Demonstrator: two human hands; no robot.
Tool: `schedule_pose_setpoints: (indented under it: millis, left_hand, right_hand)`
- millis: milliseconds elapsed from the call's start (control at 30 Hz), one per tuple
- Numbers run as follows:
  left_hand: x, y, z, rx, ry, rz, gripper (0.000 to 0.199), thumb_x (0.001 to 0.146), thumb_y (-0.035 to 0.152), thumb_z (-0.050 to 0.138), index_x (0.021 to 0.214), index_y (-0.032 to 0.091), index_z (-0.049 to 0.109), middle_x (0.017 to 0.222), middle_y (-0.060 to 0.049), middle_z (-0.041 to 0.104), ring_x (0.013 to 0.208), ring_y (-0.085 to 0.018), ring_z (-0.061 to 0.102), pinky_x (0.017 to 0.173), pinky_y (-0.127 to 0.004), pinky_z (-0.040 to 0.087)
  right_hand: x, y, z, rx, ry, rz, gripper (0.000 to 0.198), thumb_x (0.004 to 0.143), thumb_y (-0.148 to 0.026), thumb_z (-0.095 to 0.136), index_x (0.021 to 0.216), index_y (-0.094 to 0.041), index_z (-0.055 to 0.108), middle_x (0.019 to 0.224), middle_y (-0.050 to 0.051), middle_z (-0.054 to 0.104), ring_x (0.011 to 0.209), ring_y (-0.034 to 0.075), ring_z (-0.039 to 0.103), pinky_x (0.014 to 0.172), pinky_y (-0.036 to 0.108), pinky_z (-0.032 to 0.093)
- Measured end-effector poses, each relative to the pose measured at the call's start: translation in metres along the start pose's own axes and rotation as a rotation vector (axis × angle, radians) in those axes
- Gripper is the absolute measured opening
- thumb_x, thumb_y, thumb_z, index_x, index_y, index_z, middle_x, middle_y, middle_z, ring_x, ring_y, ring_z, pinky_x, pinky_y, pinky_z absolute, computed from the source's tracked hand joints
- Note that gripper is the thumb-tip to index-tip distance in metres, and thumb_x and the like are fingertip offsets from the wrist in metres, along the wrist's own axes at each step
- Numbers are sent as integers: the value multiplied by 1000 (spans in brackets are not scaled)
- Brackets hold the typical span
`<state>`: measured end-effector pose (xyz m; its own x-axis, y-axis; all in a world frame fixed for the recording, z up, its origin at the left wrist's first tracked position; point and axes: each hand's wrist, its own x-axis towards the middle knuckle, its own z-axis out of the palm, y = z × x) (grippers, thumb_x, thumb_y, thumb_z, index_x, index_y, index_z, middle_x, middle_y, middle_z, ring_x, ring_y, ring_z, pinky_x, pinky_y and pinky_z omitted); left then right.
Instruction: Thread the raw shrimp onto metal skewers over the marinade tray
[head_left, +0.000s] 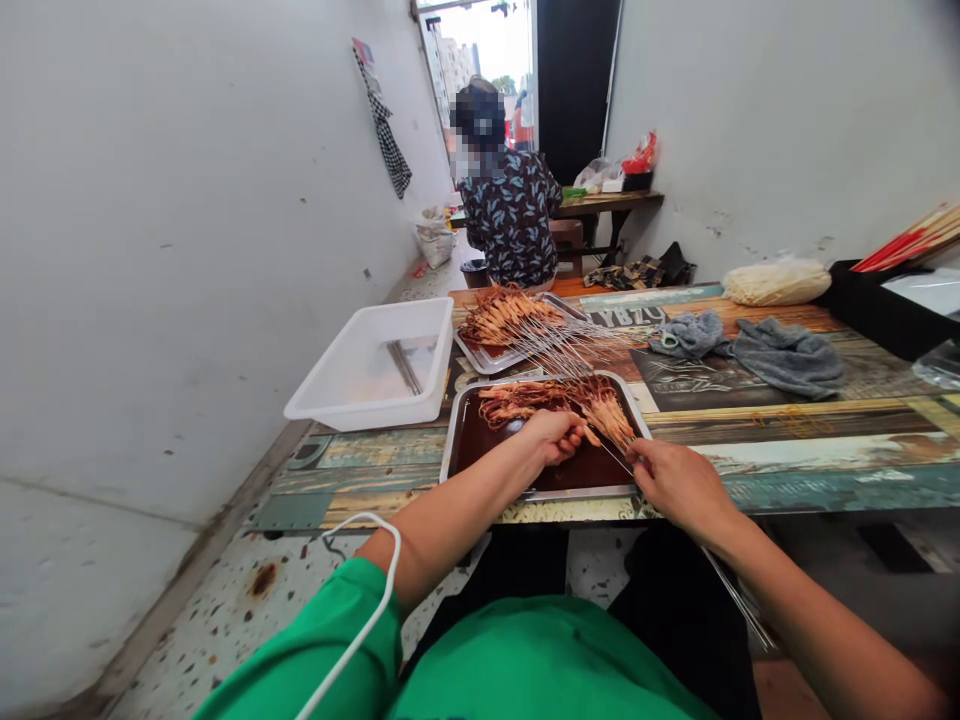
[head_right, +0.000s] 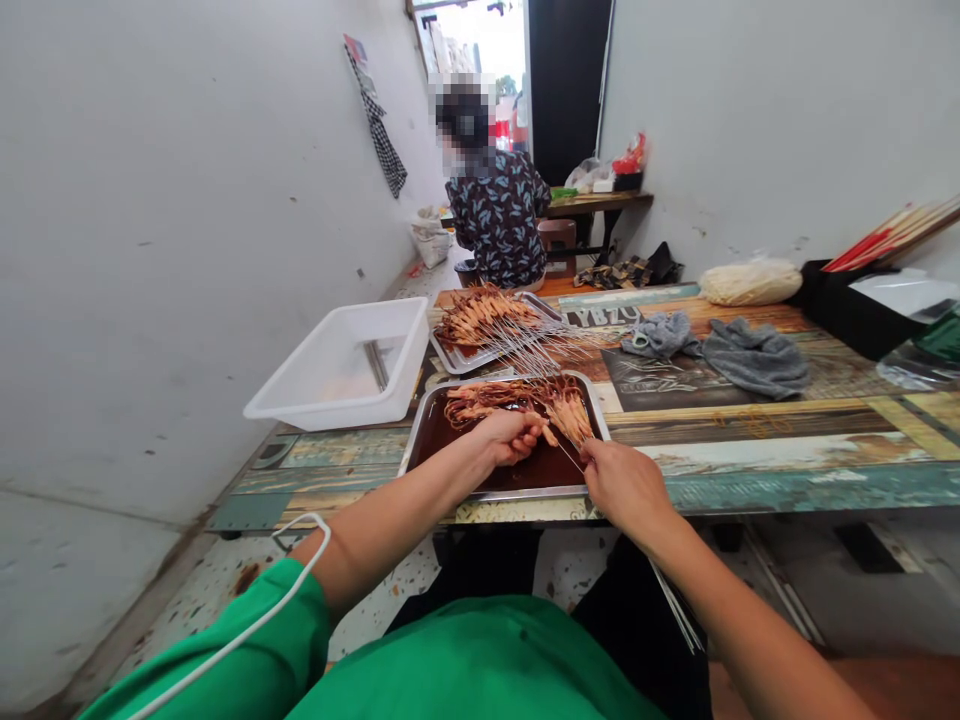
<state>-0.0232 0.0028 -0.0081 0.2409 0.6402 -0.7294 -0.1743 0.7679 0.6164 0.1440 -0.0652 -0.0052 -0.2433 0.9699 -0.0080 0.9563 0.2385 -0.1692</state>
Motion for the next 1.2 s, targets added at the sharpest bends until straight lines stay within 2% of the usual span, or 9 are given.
schedule_pose_setpoints:
  millis: [100, 233, 433, 633, 833, 1000, 1100, 1200]
  left_hand:
    - [0, -1, -1, 19, 10, -6, 24, 82, 7, 43, 60, 14, 38, 42, 6, 37, 31, 1, 27, 32, -9, 11]
    - [0, -3, -2, 38, 27, 5, 23, 82, 6, 43, 60, 14, 40, 42, 5, 40, 31, 0, 29, 32, -9, 12]
    - [0, -6, -3, 51, 26, 37, 24, 80, 5, 44, 58, 14, 40, 42, 5, 40, 31, 0, 30, 32, -10, 12]
    - [1, -10, -4, 60, 46, 88, 22, 78, 4, 42, 60, 14, 42, 42, 4, 41, 30, -1, 31, 31, -11, 12]
    - [-8, -12, -6, 126, -5, 92, 20, 81, 7, 40, 63, 14, 44, 44, 3, 44, 30, -2, 33, 30, -11, 13]
    - [-13, -11, -4, 143, -45, 96, 22, 82, 7, 40, 62, 14, 44, 43, 3, 43, 30, -1, 33, 30, -11, 13]
    - [-15, -12, -3, 147, -58, 99, 22, 82, 7, 40, 62, 13, 44, 43, 3, 44, 30, -1, 32, 31, -11, 13]
    - [-19, -11, -13, 231, -61, 154, 18, 81, 8, 41, 66, 12, 50, 47, 2, 48, 32, -2, 35, 32, -13, 15]
  right_hand:
    - [-1, -2, 0, -58, 0, -55, 22, 83, -23, 42, 86, -21, 64, 87, 5, 68, 76, 17, 61, 58, 25, 32]
    - [0, -6, 0, -155, -9, -65, 17, 83, -25, 47, 85, -17, 62, 84, 7, 66, 76, 19, 62, 57, 26, 35]
    - [-2, -14, 3, -314, 41, -136, 20, 84, -13, 41, 82, -12, 61, 79, 12, 64, 70, 22, 63, 55, 29, 38]
    - [-7, -26, 0, -386, 1, -100, 22, 80, -4, 40, 81, -10, 62, 79, 14, 64, 71, 23, 63, 55, 28, 40]
    - [-2, -22, 4, -350, -21, -48, 21, 80, -7, 41, 82, -10, 62, 80, 14, 66, 71, 22, 64, 54, 27, 37]
    - [8, -16, 2, -197, -14, 33, 21, 81, -19, 42, 76, -15, 62, 76, 10, 68, 71, 20, 63, 55, 27, 33]
    - [7, -17, 1, -86, 46, 58, 18, 77, -23, 44, 74, -17, 61, 74, 6, 67, 67, 17, 61, 55, 26, 31]
    - [4, -16, 3, -8, 120, 43, 16, 76, -26, 44, 74, -19, 59, 72, 3, 66, 62, 15, 58, 53, 25, 30]
